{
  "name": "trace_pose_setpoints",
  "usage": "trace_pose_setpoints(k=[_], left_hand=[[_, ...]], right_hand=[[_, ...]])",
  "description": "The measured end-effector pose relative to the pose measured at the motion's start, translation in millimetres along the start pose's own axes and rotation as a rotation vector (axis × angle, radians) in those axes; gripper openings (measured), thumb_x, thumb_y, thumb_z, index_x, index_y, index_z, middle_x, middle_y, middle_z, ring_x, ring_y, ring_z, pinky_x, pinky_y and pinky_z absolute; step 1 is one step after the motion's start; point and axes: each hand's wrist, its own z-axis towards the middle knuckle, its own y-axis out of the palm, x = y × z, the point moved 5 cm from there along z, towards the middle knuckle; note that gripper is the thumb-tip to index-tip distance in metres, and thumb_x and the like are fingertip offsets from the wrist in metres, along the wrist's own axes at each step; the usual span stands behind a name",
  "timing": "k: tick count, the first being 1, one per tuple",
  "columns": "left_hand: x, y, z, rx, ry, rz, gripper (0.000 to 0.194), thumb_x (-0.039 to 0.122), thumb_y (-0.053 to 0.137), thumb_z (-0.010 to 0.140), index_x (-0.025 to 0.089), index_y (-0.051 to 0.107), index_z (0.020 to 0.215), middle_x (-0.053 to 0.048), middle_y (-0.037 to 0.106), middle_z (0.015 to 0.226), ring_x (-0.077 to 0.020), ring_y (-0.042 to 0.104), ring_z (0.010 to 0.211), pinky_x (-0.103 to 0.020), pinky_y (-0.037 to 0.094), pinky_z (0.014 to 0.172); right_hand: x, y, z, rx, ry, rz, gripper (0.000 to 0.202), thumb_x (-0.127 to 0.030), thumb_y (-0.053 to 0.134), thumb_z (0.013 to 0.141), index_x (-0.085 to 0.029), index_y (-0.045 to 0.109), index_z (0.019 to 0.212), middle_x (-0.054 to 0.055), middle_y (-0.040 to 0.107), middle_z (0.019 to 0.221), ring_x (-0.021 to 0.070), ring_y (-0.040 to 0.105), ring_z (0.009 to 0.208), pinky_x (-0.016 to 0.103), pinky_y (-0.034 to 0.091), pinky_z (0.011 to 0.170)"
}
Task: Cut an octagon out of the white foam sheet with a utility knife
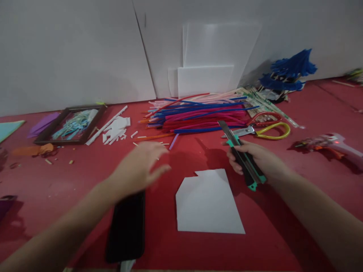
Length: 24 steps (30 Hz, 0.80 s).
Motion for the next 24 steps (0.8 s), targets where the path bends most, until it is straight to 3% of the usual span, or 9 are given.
trace_pose_setpoints(k=[2, 3, 5, 7, 11, 14, 17, 20, 24], left_hand=[[48, 11.9, -2, -0.161, 0.229, -0.069, 0.047, 0.057, 0.063, 0.095, 0.022, 0.064, 0.127, -0.008, 0.065, 0.139, -0.0266, 0.060, 0.127, -0.039, 0.047, 0.108], [67, 16.0, -4, -0.214, 0.268, -0.076, 0.065, 0.063, 0.070, 0.088, 0.017, 0.062, 0.132, -0.014, 0.063, 0.141, -0.0309, 0.059, 0.127, -0.042, 0.049, 0.107], [92, 24.2, -7, -0.322, 0.248, -0.056, 0.089, 0.070, 0.080, 0.074, 0.009, 0.058, 0.135, -0.021, 0.060, 0.142, -0.0365, 0.059, 0.125, -0.047, 0.054, 0.101], [107, 29.8, -9, -0.380, 0.230, -0.028, 0.097, 0.071, 0.083, 0.069, 0.007, 0.057, 0.137, -0.023, 0.058, 0.145, -0.0382, 0.058, 0.127, -0.047, 0.056, 0.099], [117, 37.0, -10, -0.400, 0.202, 0.046, 0.103, 0.071, 0.082, 0.070, 0.003, 0.054, 0.142, -0.024, 0.057, 0.145, -0.0372, 0.058, 0.126, -0.045, 0.055, 0.102], [116, 40.9, -10, -0.411, 0.084, 0.124, 0.109, 0.075, 0.081, 0.068, 0.000, 0.054, 0.143, -0.026, 0.061, 0.140, -0.0370, 0.060, 0.122, -0.044, 0.057, 0.099], [116, 41.6, -9, -0.412, -0.005, 0.174, 0.097, 0.073, 0.078, 0.073, 0.002, 0.061, 0.137, -0.025, 0.062, 0.138, -0.0352, 0.064, 0.113, -0.043, 0.060, 0.093], [117, 40.3, -7, -0.419, -0.039, 0.179, 0.091, 0.068, 0.078, 0.077, 0.004, 0.060, 0.139, -0.024, 0.064, 0.134, -0.0342, 0.065, 0.105, -0.044, 0.061, 0.088], [115, 35.8, -4, -0.467, -0.056, 0.150, 0.084, 0.064, 0.078, 0.080, 0.006, 0.061, 0.138, -0.021, 0.066, 0.125, -0.0335, 0.064, 0.100, -0.044, 0.062, 0.081]], right_hand=[[-4, 4, -4, 0.015, -0.007, -0.027, 0.029, -0.036, 0.070, 0.073, -0.026, 0.051, 0.092, -0.006, 0.059, 0.066, 0.0132, 0.051, 0.044, 0.028, 0.041, 0.041], [-6, 6, -6, 0.023, -0.007, -0.044, 0.031, -0.036, 0.069, 0.072, -0.026, 0.049, 0.093, -0.006, 0.060, 0.066, 0.0132, 0.051, 0.043, 0.027, 0.041, 0.040], [-8, 9, -11, 0.041, 0.000, -0.086, 0.033, -0.036, 0.068, 0.070, -0.027, 0.048, 0.095, -0.006, 0.062, 0.068, 0.0134, 0.052, 0.042, 0.028, 0.041, 0.039], [-9, 12, -18, 0.059, 0.024, -0.141, 0.033, -0.035, 0.067, 0.069, -0.027, 0.048, 0.095, -0.005, 0.064, 0.066, 0.0141, 0.054, 0.043, 0.028, 0.043, 0.040], [-7, 24, -36, 0.043, 0.097, -0.261, 0.039, -0.030, 0.066, 0.069, -0.023, 0.056, 0.106, -0.005, 0.062, 0.054, 0.0165, 0.059, 0.045, 0.027, 0.046, 0.043], [-4, 36, -53, -0.020, 0.095, -0.371, 0.069, -0.025, 0.065, 0.071, -0.019, 0.053, 0.138, -0.004, 0.067, 0.062, 0.0182, 0.066, 0.053, 0.028, 0.052, 0.049], [-3, 48, -70, -0.049, -0.121, -0.641, 0.072, -0.026, 0.059, 0.082, -0.024, 0.047, 0.152, 0.007, 0.077, 0.097, 0.0259, 0.075, 0.090, 0.040, 0.063, 0.074], [2, 56, -85, -0.010, -0.323, -0.884, 0.057, -0.025, 0.052, 0.091, -0.028, 0.054, 0.148, 0.012, 0.067, 0.138, 0.0313, 0.061, 0.130, 0.053, 0.054, 0.103], [10, 64, -90, -0.004, -0.384, -1.043, 0.057, -0.020, 0.044, 0.097, -0.028, 0.048, 0.153, 0.013, 0.066, 0.140, 0.0277, 0.065, 0.127, 0.047, 0.058, 0.099]])
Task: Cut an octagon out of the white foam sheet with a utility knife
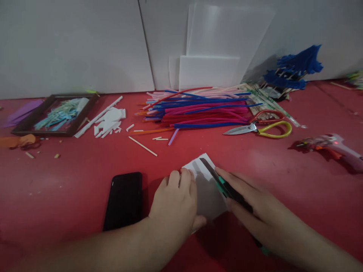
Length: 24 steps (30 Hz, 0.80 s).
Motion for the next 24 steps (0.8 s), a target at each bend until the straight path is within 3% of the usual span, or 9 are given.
trace_pose_setpoints(k=[6, 11, 16, 20, 24], left_hand=[[-5, -7.4, 0, -0.109, 0.085, -0.007, 0.075, 0.053, 0.082, 0.079, 0.008, 0.062, 0.136, -0.019, 0.065, 0.122, -0.0328, 0.062, 0.102, -0.038, 0.061, 0.072], [-10, -6.9, 0, -0.064, 0.100, -0.003, 0.083, 0.051, 0.081, 0.079, 0.004, 0.055, 0.142, -0.023, 0.061, 0.133, -0.0342, 0.062, 0.110, -0.043, 0.060, 0.085], [-6, -5.7, 4, 0.027, 0.217, -0.014, 0.070, 0.043, 0.085, 0.075, 0.002, 0.065, 0.127, -0.023, 0.067, 0.124, -0.0344, 0.064, 0.112, -0.043, 0.057, 0.094], [-7, -3.5, 8, 0.069, 0.236, -0.041, 0.077, 0.048, 0.091, 0.067, 0.003, 0.065, 0.124, -0.022, 0.068, 0.124, -0.0330, 0.066, 0.109, -0.043, 0.057, 0.095], [-9, -0.2, 8, 0.097, 0.235, -0.050, 0.083, 0.047, 0.093, 0.062, 0.002, 0.064, 0.126, -0.025, 0.065, 0.131, -0.0365, 0.064, 0.119, -0.046, 0.055, 0.101]], right_hand=[[-8, 6, 9, -0.060, -0.065, -0.104, 0.058, -0.013, 0.041, 0.094, -0.021, 0.051, 0.151, 0.015, 0.067, 0.136, 0.0241, 0.068, 0.121, 0.041, 0.059, 0.096], [-8, 9, 9, -0.041, -0.071, -0.148, 0.058, -0.013, 0.039, 0.094, -0.016, 0.049, 0.152, 0.019, 0.065, 0.137, 0.0263, 0.067, 0.122, 0.042, 0.061, 0.094], [-7, 11, 8, -0.088, -0.029, -0.122, 0.062, -0.012, 0.040, 0.094, -0.021, 0.046, 0.155, 0.018, 0.062, 0.141, 0.0267, 0.067, 0.123, 0.046, 0.059, 0.097], [-10, 12, 9, -0.103, -0.045, -0.127, 0.065, -0.010, 0.040, 0.093, -0.025, 0.044, 0.156, 0.015, 0.062, 0.141, 0.0259, 0.066, 0.125, 0.045, 0.059, 0.097], [-10, 14, 9, -0.100, -0.019, -0.172, 0.068, -0.008, 0.039, 0.091, -0.024, 0.044, 0.157, 0.017, 0.064, 0.137, 0.0257, 0.073, 0.108, 0.041, 0.063, 0.085]])
